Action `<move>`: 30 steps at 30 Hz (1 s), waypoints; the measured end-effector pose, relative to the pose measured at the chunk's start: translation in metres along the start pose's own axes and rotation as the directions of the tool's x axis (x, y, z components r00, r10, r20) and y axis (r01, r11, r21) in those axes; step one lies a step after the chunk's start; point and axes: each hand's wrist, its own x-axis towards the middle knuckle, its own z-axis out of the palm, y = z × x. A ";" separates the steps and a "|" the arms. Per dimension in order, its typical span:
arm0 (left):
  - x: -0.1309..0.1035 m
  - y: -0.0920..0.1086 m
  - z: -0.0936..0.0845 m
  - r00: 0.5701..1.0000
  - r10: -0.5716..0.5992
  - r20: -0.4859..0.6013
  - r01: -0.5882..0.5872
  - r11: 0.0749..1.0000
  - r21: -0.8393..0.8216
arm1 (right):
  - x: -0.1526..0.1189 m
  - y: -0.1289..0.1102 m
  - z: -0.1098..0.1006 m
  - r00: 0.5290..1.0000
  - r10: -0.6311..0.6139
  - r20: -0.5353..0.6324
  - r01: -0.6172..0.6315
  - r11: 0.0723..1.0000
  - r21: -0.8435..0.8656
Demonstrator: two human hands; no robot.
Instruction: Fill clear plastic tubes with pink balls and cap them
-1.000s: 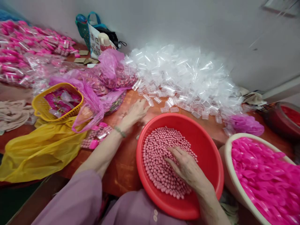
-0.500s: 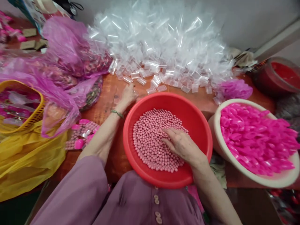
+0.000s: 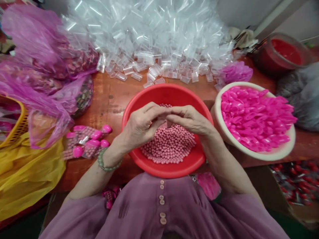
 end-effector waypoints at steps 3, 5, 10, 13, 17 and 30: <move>-0.007 -0.008 0.018 1.000 0.007 -0.023 -0.006 0.999 0.046 | -0.008 0.007 0.006 1.000 -0.009 0.027 0.009 1.000 0.022; -0.009 -0.016 0.021 0.999 -0.039 0.027 0.038 0.998 0.055 | -0.014 0.010 0.006 1.000 -0.020 0.014 0.021 0.996 -0.084; -0.009 -0.022 0.011 0.976 -0.093 0.197 0.003 0.910 0.415 | -0.009 0.014 -0.003 0.982 0.176 -0.062 -0.138 0.463 -0.875; -0.013 -0.023 0.010 0.943 -0.253 0.216 0.078 0.800 0.596 | 0.003 0.023 -0.006 0.933 0.344 -0.107 -0.137 0.064 -0.988; -0.017 -0.024 0.018 0.797 -0.499 0.341 0.108 0.673 0.732 | 0.027 0.045 -0.003 0.926 0.374 -0.059 -0.075 0.030 -0.997; -0.023 -0.035 0.024 0.725 -0.572 0.384 0.076 0.620 0.781 | 0.072 0.066 0.049 0.846 0.217 0.486 0.350 0.462 -0.815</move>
